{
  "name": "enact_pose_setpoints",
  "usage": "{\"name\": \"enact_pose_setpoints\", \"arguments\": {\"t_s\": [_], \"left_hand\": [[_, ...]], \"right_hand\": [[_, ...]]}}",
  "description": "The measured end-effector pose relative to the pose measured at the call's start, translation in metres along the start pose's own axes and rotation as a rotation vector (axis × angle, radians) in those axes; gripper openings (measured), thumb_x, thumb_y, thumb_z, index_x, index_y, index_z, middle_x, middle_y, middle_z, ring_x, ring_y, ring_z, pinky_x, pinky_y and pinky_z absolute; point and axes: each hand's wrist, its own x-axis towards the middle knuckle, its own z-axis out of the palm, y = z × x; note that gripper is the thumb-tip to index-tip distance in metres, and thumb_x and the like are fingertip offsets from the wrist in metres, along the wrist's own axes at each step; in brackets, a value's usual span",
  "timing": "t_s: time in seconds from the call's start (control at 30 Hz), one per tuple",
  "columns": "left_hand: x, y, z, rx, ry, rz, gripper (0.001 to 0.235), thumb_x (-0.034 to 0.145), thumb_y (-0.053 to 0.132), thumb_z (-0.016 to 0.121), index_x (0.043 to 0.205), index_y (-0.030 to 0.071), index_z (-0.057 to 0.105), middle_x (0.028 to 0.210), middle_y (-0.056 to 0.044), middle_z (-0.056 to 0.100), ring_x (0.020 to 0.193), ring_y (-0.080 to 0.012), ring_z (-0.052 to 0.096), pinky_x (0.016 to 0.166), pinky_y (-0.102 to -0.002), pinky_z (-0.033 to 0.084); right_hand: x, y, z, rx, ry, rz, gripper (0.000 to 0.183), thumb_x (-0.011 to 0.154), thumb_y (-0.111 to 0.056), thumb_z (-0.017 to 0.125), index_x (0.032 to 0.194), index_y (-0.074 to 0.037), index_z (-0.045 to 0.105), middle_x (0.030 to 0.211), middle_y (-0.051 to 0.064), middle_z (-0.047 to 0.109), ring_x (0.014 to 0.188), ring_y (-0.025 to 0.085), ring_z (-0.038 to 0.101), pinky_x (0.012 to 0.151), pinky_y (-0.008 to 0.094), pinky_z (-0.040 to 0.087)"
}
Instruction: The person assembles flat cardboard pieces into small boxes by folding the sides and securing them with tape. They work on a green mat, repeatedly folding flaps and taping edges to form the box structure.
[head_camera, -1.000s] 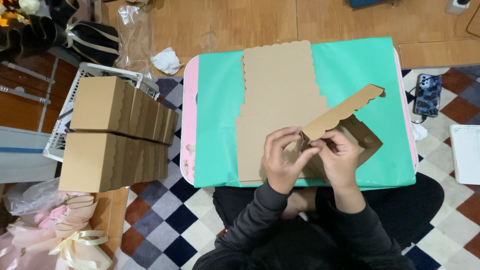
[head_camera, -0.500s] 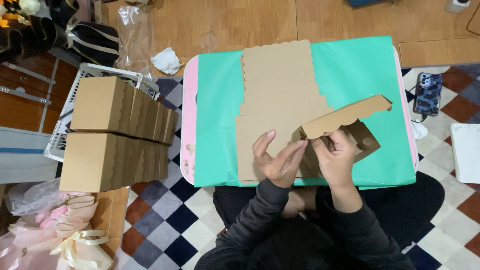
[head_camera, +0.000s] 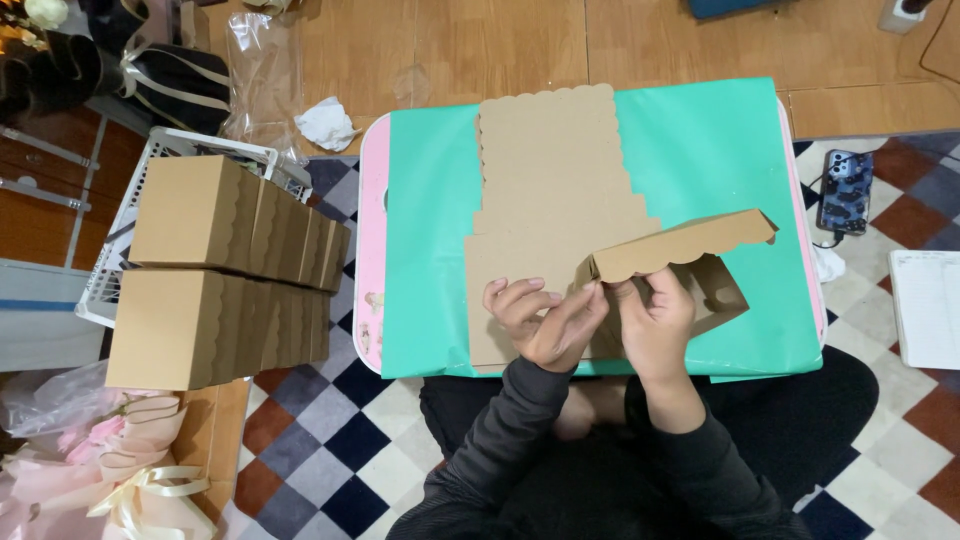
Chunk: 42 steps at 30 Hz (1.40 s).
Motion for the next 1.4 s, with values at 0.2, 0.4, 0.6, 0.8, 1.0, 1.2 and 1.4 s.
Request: {"name": "enact_pose_setpoints", "arguments": {"t_s": [0.2,0.4,0.6,0.8,1.0,1.2,1.4], "left_hand": [[-0.01,0.0,0.005,-0.026,0.028,-0.017,0.02,0.071,0.008,0.09,0.073,0.023,0.077,0.088,0.004,0.048,0.093,-0.0213,0.061,0.103,-0.049,0.043],[-0.015,0.0,0.005,-0.297,-0.148,-0.179,0.027,0.08,0.014,0.089,0.103,0.01,0.076,0.113,-0.01,0.069,0.105,-0.0362,0.072,0.094,-0.049,0.06],[-0.002,0.013,0.002,-0.355,-0.275,-0.21,0.036,0.094,0.002,0.072,0.129,0.0,0.067,0.13,-0.024,0.07,0.111,-0.0355,0.073,0.09,-0.043,0.062],[0.009,0.022,-0.009,-0.48,-0.329,-0.369,0.03,0.102,0.007,0.064,0.131,0.002,0.067,0.13,-0.025,0.07,0.113,-0.0354,0.072,0.091,-0.041,0.06],[0.009,0.024,-0.007,-0.472,-0.306,-0.426,0.036,0.085,0.004,0.083,0.12,0.005,0.074,0.117,-0.018,0.076,0.104,-0.0315,0.076,0.084,-0.037,0.065],[-0.007,0.019,-0.002,-0.381,-0.385,-0.31,0.048,0.09,0.011,0.079,0.134,0.002,0.065,0.129,-0.017,0.072,0.109,-0.0276,0.074,0.09,-0.035,0.062],[-0.017,0.016,-0.002,-0.562,-0.51,-0.238,0.077,0.09,0.018,0.078,0.153,-0.004,0.04,0.149,-0.029,0.053,0.134,-0.0419,0.056,0.111,-0.055,0.048]], "right_hand": [[-0.012,0.031,-0.008,0.101,0.025,0.131,0.007,0.102,0.002,0.067,0.107,0.002,0.072,0.098,0.009,0.073,0.095,0.011,0.062,0.093,0.039,0.056],[-0.011,0.029,-0.004,0.115,0.009,0.097,0.01,0.104,0.003,0.064,0.112,0.005,0.069,0.099,0.015,0.071,0.1,0.015,0.064,0.094,0.042,0.055],[0.0,-0.002,0.003,0.149,-0.014,0.15,0.01,0.104,0.004,0.062,0.111,0.002,0.069,0.097,0.01,0.069,0.095,0.013,0.061,0.09,0.038,0.055],[0.004,0.003,-0.002,0.215,-0.024,0.215,0.011,0.096,0.004,0.072,0.106,0.001,0.069,0.094,0.008,0.068,0.089,0.012,0.062,0.086,0.033,0.056],[-0.008,0.023,-0.02,0.322,-0.027,0.328,0.008,0.098,0.002,0.071,0.105,0.005,0.07,0.086,0.01,0.068,0.085,0.01,0.064,0.088,0.034,0.061],[0.001,-0.025,-0.027,0.031,-0.16,0.073,0.024,0.079,0.004,0.087,0.1,0.007,0.075,0.086,0.012,0.069,0.088,0.017,0.068,0.092,0.04,0.056],[-0.006,-0.023,-0.02,-0.014,0.038,-0.027,0.008,0.1,0.004,0.072,0.096,0.011,0.069,0.087,0.014,0.061,0.066,0.019,0.062,0.042,0.037,0.058]]}}
